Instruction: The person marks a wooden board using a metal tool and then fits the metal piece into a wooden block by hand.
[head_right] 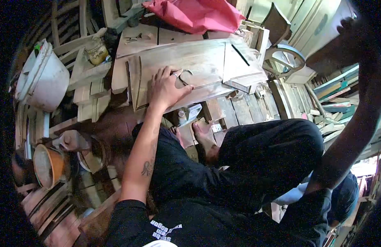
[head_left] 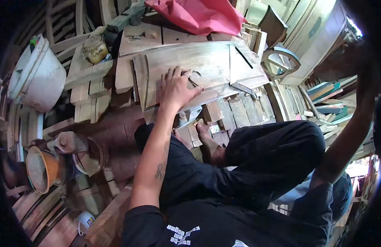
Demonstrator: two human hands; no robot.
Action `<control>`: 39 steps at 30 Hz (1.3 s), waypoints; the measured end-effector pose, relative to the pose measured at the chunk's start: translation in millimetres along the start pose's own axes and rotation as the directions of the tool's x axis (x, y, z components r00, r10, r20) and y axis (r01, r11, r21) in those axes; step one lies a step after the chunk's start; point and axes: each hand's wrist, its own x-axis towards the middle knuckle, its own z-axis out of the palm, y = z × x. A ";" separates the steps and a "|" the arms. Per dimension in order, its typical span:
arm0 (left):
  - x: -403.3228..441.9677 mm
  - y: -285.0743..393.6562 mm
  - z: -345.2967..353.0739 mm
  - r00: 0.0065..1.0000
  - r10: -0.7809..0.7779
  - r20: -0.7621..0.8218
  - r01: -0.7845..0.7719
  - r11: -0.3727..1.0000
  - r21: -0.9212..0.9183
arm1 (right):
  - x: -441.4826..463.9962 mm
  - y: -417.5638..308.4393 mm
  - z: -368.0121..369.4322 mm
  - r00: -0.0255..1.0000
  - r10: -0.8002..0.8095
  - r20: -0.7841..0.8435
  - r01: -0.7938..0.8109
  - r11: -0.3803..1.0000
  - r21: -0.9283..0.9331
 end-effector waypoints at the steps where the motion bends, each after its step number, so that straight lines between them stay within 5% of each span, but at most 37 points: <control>1: -0.4 -1.5 2.1 1.000 0.004 -0.015 -0.004 1.000 0.000 | -15.7 8.1 2.4 0.996 -0.037 -0.079 0.049 0.985 0.163; 4: 0.1 -6.8 8.9 0.998 0.047 -0.049 -0.046 0.999 0.003 | -43.6 31.6 -11.9 0.983 -0.137 -0.125 0.170 0.937 0.306; 5: 0.1 -8.2 9.9 1.000 0.026 -0.016 -0.027 0.999 -0.042 | -43.0 35.0 -29.8 0.973 -0.215 0.080 0.224 0.817 -0.532; 6: 2.0 -8.0 9.1 1.000 0.011 0.014 -0.010 0.996 -0.086 | -38.1 41.8 -55.8 0.956 -0.115 0.270 0.279 0.078 -0.957; 7: 1.0 -6.8 6.0 1.000 0.014 0.010 -0.014 0.998 -0.060 | -33.4 50.7 -82.5 0.948 0.078 0.309 0.269 -0.718 -0.642; 8: 0.3 -5.5 2.8 0.999 0.040 0.011 -0.039 0.997 -0.061 | -38.5 71.8 -116.9 0.852 -0.281 0.442 0.147 -0.682 -0.716; 9: -0.3 -3.3 0.8 1.000 0.017 0.002 -0.017 0.999 -0.049 | -33.5 86.1 -139.2 0.828 -0.258 0.497 0.144 -0.759 -0.635; 10: -1.1 -1.5 0.1 1.000 -0.004 -0.001 0.004 0.999 -0.040 | -40.7 50.7 -145.1 0.704 -0.417 0.575 0.164 -0.692 -0.703; 11: -0.7 -0.4 -5.4 1.000 0.014 0.015 -0.013 1.000 -0.027 | -28.5 45.0 -174.1 0.494 -0.497 0.713 -0.019 -0.826 -0.563; 12: 1.3 5.1 -12.1 0.991 -0.071 0.111 0.072 0.997 -0.003 | -34.1 16.6 -195.9 0.702 -0.383 0.601 -0.148 -0.903 -0.403; 13: 0.9 -0.8 -5.7 0.996 -0.042 0.073 0.040 0.999 0.023 | -31.6 11.0 -224.7 0.802 -0.236 0.549 -0.100 -0.959 -0.266; 14: 2.7 -4.2 0.9 1.000 -0.012 0.029 0.011 0.999 0.049 | -12.7 72.9 -244.0 0.705 -0.628 0.330 -0.109 -0.555 -0.825; 15: 2.7 0.6 -0.2 0.999 0.013 0.044 -0.015 0.999 0.044 | -13.7 68.0 -260.8 0.743 -0.646 0.176 -0.256 -0.517 -0.817; 16: 1.1 5.9 -7.9 0.998 -0.036 0.050 0.033 0.997 0.064 | -14.5 56.3 -289.9 0.677 -0.724 0.132 -0.370 -0.490 -0.790; 17: -0.5 9.0 -11.7 0.994 -0.091 0.054 0.086 0.992 0.088 | -19.9 65.1 -300.5 0.775 -0.632 0.001 -0.343 -0.422 -0.839; 18: 0.6 8.4 -11.0 0.994 -0.083 0.065 0.076 0.993 0.095 | -22.3 59.6 -320.5 0.759 -0.650 -0.029 -0.411 -0.445 -0.796; 20: 2.5 2.0 -5.4 0.999 -0.041 0.007 0.040 0.996 0.077 | -34.5 35.5 -378.5 0.843 -0.532 -0.076 -0.246 -0.255 -0.935; 24: 4.6 -5.0 2.2 0.999 0.024 -0.038 -0.019 0.993 0.114 | -67.9 26.7 -425.7 0.827 -0.436 -0.354 -0.371 0.050 -0.927; 33: 10.0 -9.3 6.9 0.994 0.082 -0.066 -0.076 0.993 0.086 | -91.8 31.9 -483.8 0.768 -0.323 -0.552 -0.611 -0.116 -0.783; 39: 11.7 -5.2 5.8 0.994 0.078 -0.078 -0.069 0.992 0.107 | -92.7 31.6 -513.9 0.880 -0.340 -0.332 -0.448 -0.357 -0.820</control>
